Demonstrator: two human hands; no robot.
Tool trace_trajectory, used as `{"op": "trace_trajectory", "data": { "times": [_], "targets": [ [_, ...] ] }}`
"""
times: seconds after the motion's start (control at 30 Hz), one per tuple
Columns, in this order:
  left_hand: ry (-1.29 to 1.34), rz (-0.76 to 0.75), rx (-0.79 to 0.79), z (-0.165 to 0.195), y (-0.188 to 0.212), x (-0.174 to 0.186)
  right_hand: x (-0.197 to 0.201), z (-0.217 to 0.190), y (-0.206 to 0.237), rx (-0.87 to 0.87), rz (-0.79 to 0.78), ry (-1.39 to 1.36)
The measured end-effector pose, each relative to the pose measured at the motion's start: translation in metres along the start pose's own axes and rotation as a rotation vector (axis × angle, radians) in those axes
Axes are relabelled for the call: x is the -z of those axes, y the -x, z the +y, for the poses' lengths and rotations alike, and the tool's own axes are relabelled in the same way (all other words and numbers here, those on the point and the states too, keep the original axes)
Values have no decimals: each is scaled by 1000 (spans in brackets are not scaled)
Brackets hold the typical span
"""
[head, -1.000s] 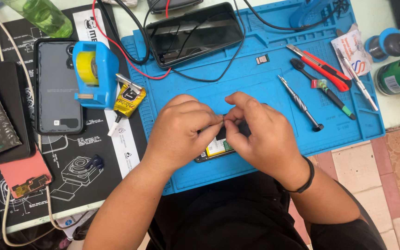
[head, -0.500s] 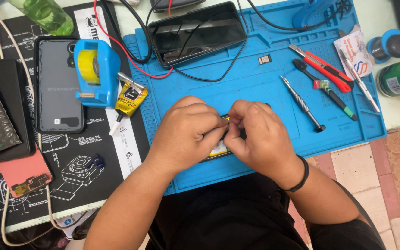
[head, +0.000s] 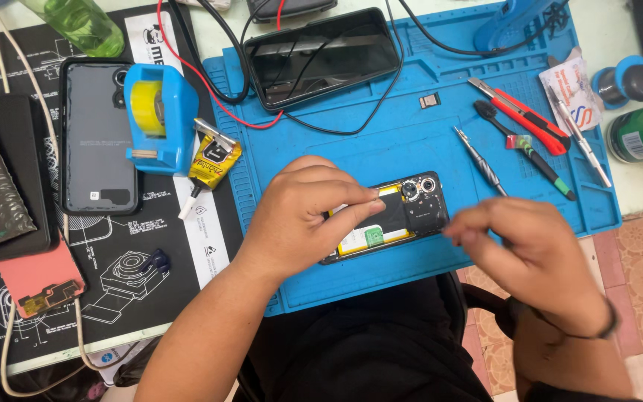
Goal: The person uses a screwdriver to remove screws from the back of a disassembled smartphone, then picks up a separate phone back cover and applies a small amount of liquid from a blue bottle onto the cover's edge. The phone remains open on the mat throughout.
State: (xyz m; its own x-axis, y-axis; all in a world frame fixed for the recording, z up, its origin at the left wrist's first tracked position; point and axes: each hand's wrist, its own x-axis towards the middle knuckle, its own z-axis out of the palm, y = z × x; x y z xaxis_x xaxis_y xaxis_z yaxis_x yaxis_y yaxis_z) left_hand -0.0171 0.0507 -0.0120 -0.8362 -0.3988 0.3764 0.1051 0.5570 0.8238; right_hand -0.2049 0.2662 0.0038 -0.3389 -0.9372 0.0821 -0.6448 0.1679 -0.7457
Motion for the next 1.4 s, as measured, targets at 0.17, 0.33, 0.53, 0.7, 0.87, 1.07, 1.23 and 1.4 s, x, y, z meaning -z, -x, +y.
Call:
{"op": "trace_trajectory", "data": {
  "times": [0.17,0.33,0.53,0.7,0.87,1.07,1.23,1.4],
  "targets": [
    [20,-11,-2,-2,-1,-1,29,3,14,-131,-111,27],
    [0,2,-21,-2,-1,-5,11,5,17,-206,194,-202],
    [-83,49,-50,2,-3,-10,-24,-19,-15,52,200,-121],
    [-102,61,-64,2,-3,-7,-43,-37,-44,169,191,-60],
    [-116,66,-61,-1,-2,-6,-46,-39,-53,202,166,-33],
    [-136,48,-67,-3,0,-5,-45,-39,-56,247,133,18],
    [-134,37,-52,-3,2,-6,-46,-40,-56,259,133,36],
    [-149,26,-37,-5,4,-5,-54,-42,-56,262,163,73]
  ]
}}
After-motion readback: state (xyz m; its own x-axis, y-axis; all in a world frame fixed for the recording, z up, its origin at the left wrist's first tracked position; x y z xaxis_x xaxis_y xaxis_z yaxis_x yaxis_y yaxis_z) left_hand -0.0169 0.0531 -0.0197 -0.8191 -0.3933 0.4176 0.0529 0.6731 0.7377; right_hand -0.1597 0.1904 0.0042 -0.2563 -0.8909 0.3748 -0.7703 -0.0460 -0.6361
